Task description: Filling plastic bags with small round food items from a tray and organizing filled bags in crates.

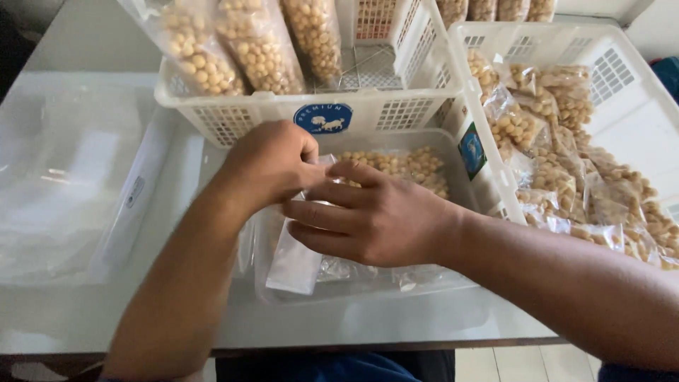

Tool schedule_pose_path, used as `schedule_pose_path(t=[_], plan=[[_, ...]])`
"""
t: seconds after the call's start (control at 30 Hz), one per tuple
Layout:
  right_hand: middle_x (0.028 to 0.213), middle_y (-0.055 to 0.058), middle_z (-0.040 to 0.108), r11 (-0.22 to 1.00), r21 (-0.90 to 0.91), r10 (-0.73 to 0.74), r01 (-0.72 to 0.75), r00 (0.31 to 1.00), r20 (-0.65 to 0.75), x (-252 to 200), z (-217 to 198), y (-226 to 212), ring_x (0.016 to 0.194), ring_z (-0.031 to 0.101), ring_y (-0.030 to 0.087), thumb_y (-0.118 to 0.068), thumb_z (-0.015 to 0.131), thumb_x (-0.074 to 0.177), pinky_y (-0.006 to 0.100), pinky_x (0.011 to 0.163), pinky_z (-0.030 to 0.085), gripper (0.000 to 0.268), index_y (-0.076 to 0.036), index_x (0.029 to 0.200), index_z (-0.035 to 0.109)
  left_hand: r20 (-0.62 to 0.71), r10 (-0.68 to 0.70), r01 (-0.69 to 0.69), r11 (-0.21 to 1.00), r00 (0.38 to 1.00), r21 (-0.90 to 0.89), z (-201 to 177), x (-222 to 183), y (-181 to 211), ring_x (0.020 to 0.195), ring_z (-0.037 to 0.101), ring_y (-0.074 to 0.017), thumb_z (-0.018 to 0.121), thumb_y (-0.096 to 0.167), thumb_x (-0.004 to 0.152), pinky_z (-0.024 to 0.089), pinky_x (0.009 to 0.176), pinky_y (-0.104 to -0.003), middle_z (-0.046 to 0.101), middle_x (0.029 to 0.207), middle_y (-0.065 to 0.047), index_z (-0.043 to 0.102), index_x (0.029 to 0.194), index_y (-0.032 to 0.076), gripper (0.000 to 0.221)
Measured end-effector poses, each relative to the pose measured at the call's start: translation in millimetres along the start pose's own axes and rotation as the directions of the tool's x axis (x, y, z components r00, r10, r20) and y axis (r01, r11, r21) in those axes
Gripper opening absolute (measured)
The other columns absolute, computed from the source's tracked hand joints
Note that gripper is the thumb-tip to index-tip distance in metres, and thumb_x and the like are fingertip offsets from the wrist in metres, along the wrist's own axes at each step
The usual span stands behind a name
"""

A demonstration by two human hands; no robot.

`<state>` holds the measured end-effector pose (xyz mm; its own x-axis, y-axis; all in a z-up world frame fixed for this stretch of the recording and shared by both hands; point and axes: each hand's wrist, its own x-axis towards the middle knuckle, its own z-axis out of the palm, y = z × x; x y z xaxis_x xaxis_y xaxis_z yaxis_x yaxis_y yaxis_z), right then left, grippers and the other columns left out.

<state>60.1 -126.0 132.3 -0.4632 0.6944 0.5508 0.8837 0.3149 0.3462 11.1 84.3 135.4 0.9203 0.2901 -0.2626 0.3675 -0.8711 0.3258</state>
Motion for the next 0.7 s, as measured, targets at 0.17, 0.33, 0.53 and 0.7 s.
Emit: schedule_pose_path(t=[0.17, 0.33, 0.53, 0.7], plan=[[0.111, 0.005, 0.076, 0.998, 0.027, 0.059, -0.063, 0.989, 0.136, -23, 20, 5, 0.098, 0.075, 0.026, 0.001, 0.076, 0.118, 0.046, 0.1, 0.062, 0.04, -0.012, 0.156, 0.074, 0.013, 0.134, -0.132, 0.987, 0.991, -0.089, 4, 12, 1, 0.061, 0.02, -0.0148, 0.088, 0.039, 0.101, 0.018, 0.058, -0.041, 0.021, 0.059, 0.006, 0.025, 0.063, 0.023, 0.075], [0.123, 0.014, 0.076, 0.991, 0.056, 0.113, -0.122, 0.983, 0.148, -18, 21, 4, 0.116, 0.075, 0.033, -0.003, 0.077, 0.118, 0.047, 0.098, 0.06, 0.012, -0.012, 0.126, 0.077, 0.072, 0.162, -0.156, 0.985, 0.984, -0.079, 5, 17, 8, 0.062, 0.043, -0.0145, 0.079, 0.039, 0.103, 0.035, 0.061, -0.039, 0.05, 0.057, 0.004, 0.057, 0.059, 0.019, 0.052], [0.148, 0.013, 0.082, 0.982, 0.091, 0.151, -0.166, 0.977, 0.151, -20, 29, -2, 0.131, 0.079, 0.032, -0.009, 0.072, 0.122, 0.05, 0.113, 0.058, 0.021, -0.012, 0.142, 0.078, 0.099, 0.169, -0.148, 0.969, 0.981, -0.196, 3, 19, -4, 0.057, 0.031, -0.0128, 0.091, 0.044, 0.108, 0.026, 0.058, -0.039, 0.034, 0.055, 0.004, 0.035, 0.06, 0.02, 0.078], [0.14, 0.01, 0.08, 0.979, -0.009, 0.201, -0.203, 0.959, 0.202, -28, 36, -6, 0.118, 0.074, 0.029, -0.007, 0.068, 0.12, 0.045, 0.102, 0.057, 0.038, -0.013, 0.158, 0.072, 0.151, 0.126, -0.089, 0.97, 0.98, -0.227, -1, 17, 4, 0.064, 0.055, -0.0116, 0.091, 0.043, 0.108, 0.042, 0.064, -0.037, 0.068, 0.064, 0.005, 0.055, 0.064, 0.018, 0.062]])
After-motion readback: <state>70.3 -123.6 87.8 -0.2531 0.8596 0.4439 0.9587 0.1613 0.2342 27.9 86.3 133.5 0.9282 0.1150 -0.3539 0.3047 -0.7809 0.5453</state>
